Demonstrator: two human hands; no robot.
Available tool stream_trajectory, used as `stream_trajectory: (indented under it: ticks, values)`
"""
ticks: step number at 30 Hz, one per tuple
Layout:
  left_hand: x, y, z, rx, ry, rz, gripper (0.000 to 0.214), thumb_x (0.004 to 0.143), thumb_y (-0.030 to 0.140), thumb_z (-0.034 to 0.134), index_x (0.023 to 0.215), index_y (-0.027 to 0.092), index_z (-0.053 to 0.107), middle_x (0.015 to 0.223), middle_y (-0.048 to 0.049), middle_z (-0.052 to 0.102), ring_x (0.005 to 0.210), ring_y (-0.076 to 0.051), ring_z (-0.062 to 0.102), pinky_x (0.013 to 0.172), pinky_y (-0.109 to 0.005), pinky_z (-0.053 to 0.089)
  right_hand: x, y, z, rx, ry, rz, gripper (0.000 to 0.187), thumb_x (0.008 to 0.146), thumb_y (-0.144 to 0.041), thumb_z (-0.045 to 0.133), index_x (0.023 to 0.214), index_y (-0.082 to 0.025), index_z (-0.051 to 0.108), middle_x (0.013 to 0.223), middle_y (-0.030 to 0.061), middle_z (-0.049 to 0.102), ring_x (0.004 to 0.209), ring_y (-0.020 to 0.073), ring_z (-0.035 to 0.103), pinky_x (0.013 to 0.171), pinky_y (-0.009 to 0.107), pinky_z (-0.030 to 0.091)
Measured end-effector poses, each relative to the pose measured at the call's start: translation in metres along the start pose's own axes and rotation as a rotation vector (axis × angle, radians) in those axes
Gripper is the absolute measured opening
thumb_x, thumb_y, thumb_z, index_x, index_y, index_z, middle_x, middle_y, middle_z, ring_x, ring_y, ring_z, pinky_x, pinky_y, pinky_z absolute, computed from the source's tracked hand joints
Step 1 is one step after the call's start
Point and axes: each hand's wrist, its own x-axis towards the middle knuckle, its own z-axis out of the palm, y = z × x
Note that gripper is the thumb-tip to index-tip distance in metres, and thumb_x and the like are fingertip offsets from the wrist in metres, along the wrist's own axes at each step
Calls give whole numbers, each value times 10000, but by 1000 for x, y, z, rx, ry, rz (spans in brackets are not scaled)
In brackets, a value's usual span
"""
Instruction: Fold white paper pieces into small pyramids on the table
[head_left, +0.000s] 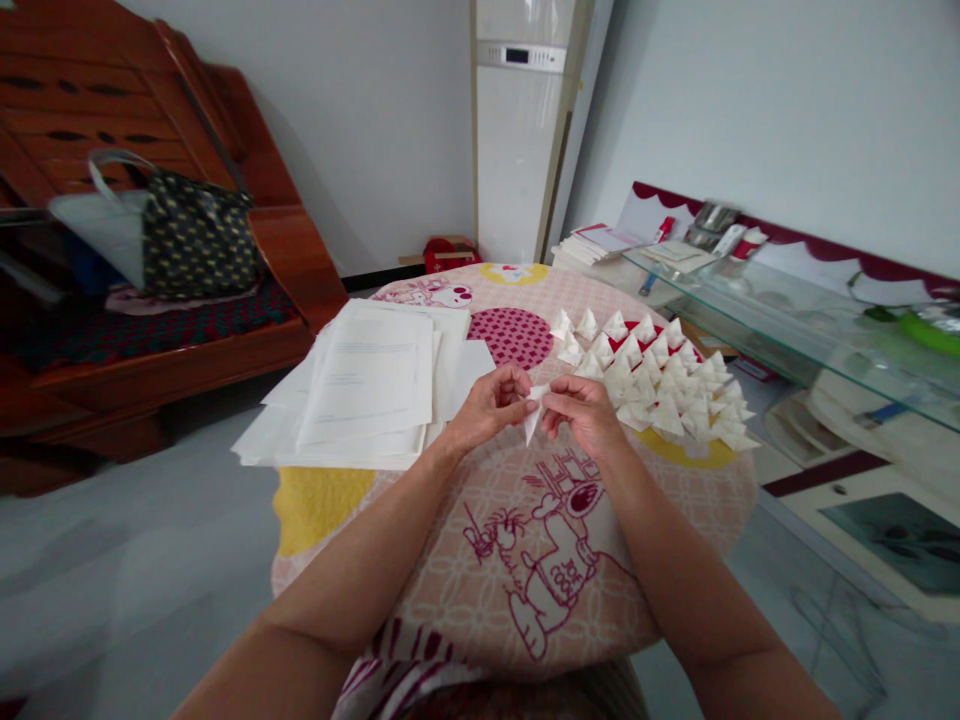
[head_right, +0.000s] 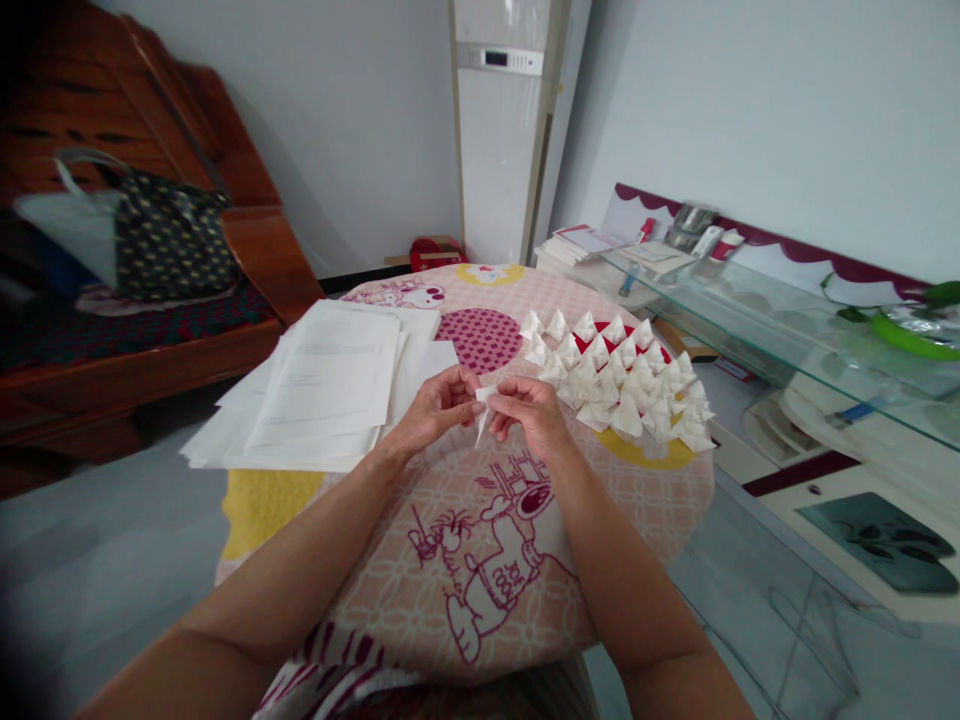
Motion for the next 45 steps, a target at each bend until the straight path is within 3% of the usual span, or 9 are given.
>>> stream_trajectory:
  ticks: [8, 18, 34, 45]
  values:
    - [-4, 1, 4, 333, 75, 85, 223, 850, 350, 696, 824, 149, 603, 628, 34, 526, 535, -73, 439, 522, -213, 338, 1, 3, 1, -23, 35, -31, 275, 684, -389, 856, 710, -192, 665, 526, -26, 647, 416, 136, 608, 370, 214, 472]
    - [-5, 4, 7, 372, 107, 64, 181, 826, 300, 668, 769, 143, 598, 648, 19, 552, 572, -88, 476, 547, -224, 363, -1, -2, 6, -140, 25, -66, 328, 707, -465, 824, 687, -193, 642, 506, -28, 634, 389, 112, 559, 377, 206, 448]
    - [-3, 2, 7, 269, 75, 2, 198, 800, 311, 678, 744, 143, 589, 639, 11, 578, 573, -93, 527, 544, -216, 397, 0, 4, 2, -193, 9, -64, 294, 733, -384, 767, 605, -207, 569, 508, -18, 638, 409, 122, 568, 401, 220, 454]
    - [-5, 3, 6, 434, 79, 42, 159, 815, 272, 621, 723, 154, 567, 617, 24, 549, 553, -87, 486, 535, -225, 346, -1, 2, 4, -265, 20, -92, 288, 811, -460, 704, 683, -212, 636, 499, -17, 624, 406, 135, 568, 397, 236, 446]
